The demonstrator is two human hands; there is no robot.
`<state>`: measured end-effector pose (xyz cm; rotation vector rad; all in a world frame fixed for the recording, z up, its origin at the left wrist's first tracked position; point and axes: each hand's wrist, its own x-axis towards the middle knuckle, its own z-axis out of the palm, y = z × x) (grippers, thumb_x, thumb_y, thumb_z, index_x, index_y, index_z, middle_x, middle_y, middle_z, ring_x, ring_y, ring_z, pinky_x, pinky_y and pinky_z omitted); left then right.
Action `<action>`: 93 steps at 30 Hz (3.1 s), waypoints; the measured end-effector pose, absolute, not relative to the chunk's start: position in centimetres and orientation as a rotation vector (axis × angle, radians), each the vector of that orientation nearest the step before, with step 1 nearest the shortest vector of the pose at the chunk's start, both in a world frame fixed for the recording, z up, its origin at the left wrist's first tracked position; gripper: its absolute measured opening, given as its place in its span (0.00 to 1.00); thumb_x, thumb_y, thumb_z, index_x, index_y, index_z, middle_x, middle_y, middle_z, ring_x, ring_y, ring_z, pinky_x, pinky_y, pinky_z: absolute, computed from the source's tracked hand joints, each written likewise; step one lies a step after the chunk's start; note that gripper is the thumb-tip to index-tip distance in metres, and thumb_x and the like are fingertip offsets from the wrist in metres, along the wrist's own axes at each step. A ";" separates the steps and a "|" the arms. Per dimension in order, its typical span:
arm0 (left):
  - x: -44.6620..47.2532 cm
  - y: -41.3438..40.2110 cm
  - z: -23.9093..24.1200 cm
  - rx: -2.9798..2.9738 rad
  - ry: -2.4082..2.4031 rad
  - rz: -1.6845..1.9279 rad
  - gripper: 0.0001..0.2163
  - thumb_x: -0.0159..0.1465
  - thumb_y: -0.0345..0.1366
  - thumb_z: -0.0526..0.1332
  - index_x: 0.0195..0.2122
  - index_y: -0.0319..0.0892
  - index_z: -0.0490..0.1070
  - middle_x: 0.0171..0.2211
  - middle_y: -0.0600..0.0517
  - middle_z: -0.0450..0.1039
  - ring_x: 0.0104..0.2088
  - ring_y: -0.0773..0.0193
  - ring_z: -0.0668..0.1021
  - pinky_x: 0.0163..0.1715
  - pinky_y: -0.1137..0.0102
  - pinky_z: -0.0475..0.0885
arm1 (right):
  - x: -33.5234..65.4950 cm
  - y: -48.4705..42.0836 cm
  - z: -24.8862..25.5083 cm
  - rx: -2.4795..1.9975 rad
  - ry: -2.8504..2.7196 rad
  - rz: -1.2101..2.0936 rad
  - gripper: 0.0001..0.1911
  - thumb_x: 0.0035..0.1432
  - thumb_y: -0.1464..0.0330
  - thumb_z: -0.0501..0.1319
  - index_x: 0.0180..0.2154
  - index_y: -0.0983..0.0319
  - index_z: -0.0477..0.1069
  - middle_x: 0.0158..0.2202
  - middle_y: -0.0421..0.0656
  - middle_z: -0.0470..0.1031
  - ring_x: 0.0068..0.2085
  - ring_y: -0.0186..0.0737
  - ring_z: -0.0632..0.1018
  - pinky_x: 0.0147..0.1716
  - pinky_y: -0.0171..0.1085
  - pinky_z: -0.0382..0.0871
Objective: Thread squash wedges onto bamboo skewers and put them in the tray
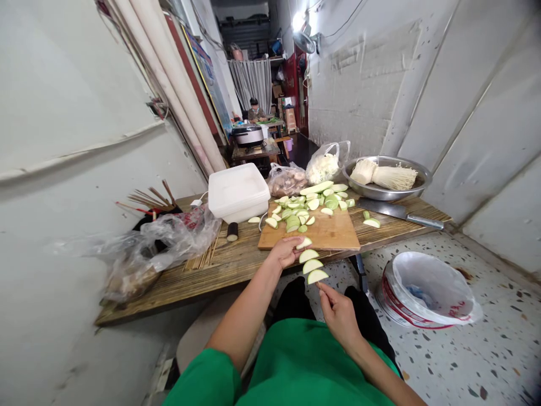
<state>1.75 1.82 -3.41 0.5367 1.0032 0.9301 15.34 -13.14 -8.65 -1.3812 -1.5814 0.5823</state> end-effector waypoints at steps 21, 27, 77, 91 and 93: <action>2.2 1.8 -4.4 0.509 0.993 0.935 0.05 0.57 0.22 0.57 0.34 0.30 0.69 0.29 0.43 0.75 0.29 0.61 0.79 0.33 0.66 0.75 | 15.1 -13.0 -9.1 -1.423 -1.580 0.578 0.17 0.60 0.67 0.50 0.43 0.64 0.74 0.38 0.48 0.79 0.35 0.43 0.80 0.34 0.36 0.74; 2.3 1.7 -4.7 0.517 0.984 0.939 0.04 0.58 0.23 0.56 0.33 0.31 0.69 0.27 0.45 0.74 0.27 0.62 0.78 0.31 0.67 0.75 | 15.1 -13.1 -9.1 -1.433 -1.593 0.559 0.18 0.60 0.67 0.49 0.43 0.65 0.74 0.37 0.48 0.79 0.34 0.43 0.80 0.32 0.36 0.74; 1.5 1.1 -3.2 0.519 0.677 0.914 0.19 0.63 0.45 0.50 0.46 0.35 0.68 0.34 0.42 0.74 0.35 0.61 0.77 0.38 0.66 0.72 | 15.7 -11.6 -10.0 -1.376 -1.554 0.543 0.17 0.60 0.66 0.50 0.45 0.65 0.73 0.42 0.49 0.77 0.41 0.43 0.79 0.40 0.37 0.73; 0.5 -1.2 -3.8 0.689 0.747 1.019 0.16 0.57 0.37 0.62 0.44 0.37 0.68 0.39 0.43 0.74 0.35 0.61 0.77 0.39 0.63 0.72 | 15.6 -10.1 -10.5 -1.324 -1.643 0.469 0.17 0.60 0.66 0.52 0.45 0.64 0.74 0.42 0.48 0.77 0.41 0.42 0.79 0.41 0.36 0.74; 0.2 -1.5 -3.4 0.711 0.735 1.079 0.15 0.56 0.37 0.63 0.44 0.37 0.69 0.39 0.44 0.74 0.35 0.61 0.77 0.38 0.63 0.72 | 15.6 -9.6 -10.7 -1.311 -1.657 0.458 0.17 0.59 0.66 0.52 0.45 0.64 0.74 0.42 0.48 0.77 0.41 0.42 0.79 0.41 0.36 0.74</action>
